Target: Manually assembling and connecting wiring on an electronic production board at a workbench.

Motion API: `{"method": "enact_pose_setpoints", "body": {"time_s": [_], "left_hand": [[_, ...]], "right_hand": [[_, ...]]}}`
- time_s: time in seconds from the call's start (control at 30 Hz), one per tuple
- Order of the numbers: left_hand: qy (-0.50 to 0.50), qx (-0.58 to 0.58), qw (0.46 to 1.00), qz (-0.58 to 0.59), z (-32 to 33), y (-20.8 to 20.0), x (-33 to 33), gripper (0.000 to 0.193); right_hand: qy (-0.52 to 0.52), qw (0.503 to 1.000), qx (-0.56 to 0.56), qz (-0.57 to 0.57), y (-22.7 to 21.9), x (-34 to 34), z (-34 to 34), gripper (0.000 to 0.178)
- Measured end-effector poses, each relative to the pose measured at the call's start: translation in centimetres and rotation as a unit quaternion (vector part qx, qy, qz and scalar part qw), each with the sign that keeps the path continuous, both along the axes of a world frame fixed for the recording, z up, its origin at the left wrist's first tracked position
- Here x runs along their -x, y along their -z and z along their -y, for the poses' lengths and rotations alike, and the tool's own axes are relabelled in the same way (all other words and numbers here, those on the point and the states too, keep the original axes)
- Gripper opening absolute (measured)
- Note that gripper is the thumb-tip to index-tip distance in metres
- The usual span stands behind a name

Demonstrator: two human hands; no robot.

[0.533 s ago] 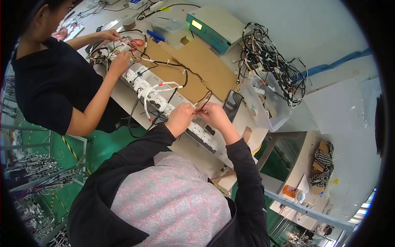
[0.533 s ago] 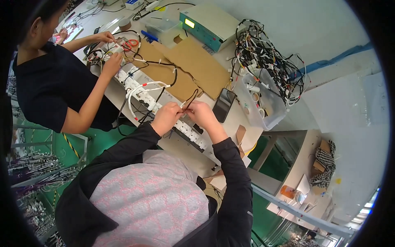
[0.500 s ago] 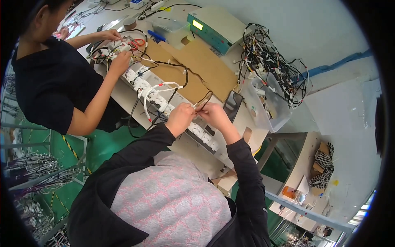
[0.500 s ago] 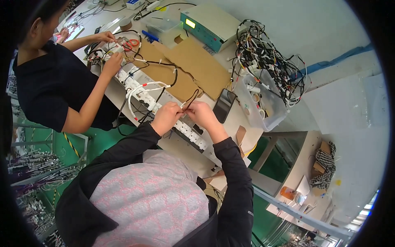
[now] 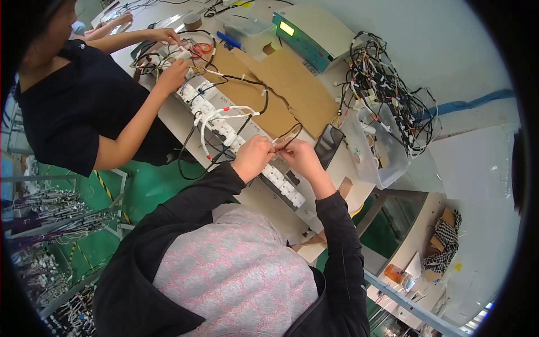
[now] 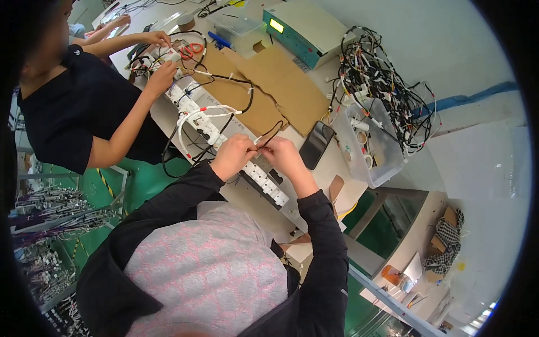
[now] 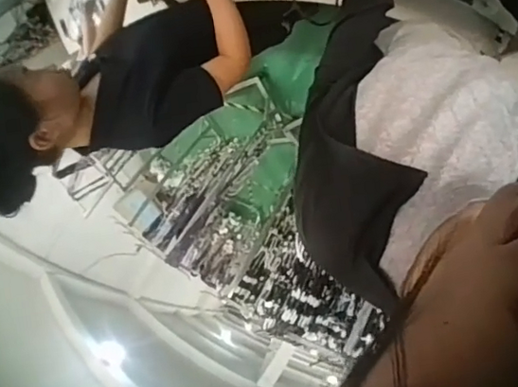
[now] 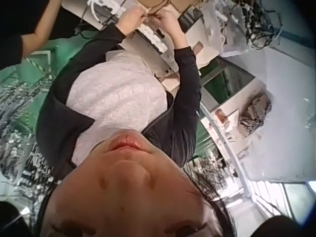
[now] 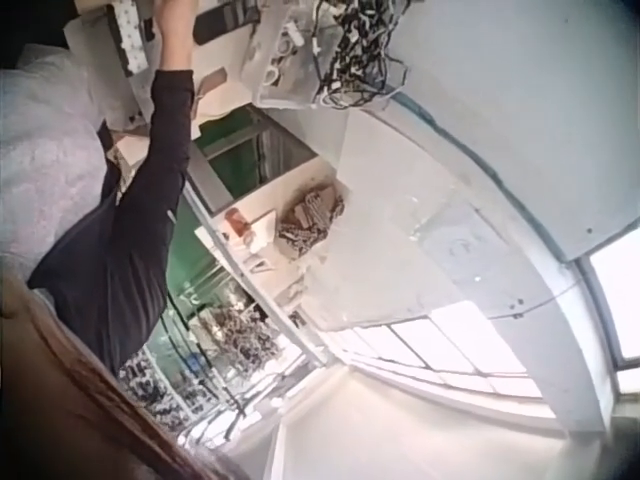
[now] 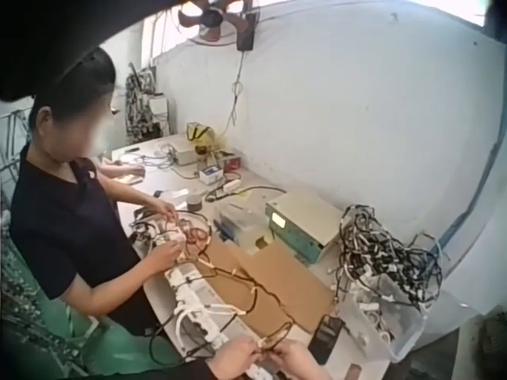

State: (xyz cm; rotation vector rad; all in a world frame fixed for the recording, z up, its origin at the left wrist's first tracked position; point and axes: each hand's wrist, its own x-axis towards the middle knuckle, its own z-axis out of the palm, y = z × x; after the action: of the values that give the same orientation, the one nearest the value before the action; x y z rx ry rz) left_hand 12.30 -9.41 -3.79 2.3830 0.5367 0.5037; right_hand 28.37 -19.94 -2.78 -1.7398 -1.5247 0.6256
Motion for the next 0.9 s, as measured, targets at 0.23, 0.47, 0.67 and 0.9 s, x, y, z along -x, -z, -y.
{"method": "enact_pose_setpoints", "body": {"time_s": [0.23, 0.47, 0.67, 0.9], "left_hand": [[-0.010, -0.006, 1.000, 0.001, 0.6, 0.0, -0.1, 0.011], [-0.032, -0.053, 0.990, 0.127, 1.4, -6.3, 6.0, 0.033], [-0.065, -0.094, 0.966, 0.232, -1.1, -8.8, 13.6, 0.028], [-0.142, -0.122, 0.957, 0.221, -8.7, -7.7, 14.1, 0.019]], "right_hand": [[0.058, 0.998, 0.030, -0.019, -0.2, 1.3, 1.5, 0.019], [0.330, 0.918, -0.091, 0.200, -1.3, 5.7, 12.4, 0.030], [0.496, 0.776, -0.041, 0.387, 5.1, 9.7, 20.2, 0.030], [0.516, 0.795, -0.069, 0.311, 7.8, 9.7, 21.1, 0.034]]}}
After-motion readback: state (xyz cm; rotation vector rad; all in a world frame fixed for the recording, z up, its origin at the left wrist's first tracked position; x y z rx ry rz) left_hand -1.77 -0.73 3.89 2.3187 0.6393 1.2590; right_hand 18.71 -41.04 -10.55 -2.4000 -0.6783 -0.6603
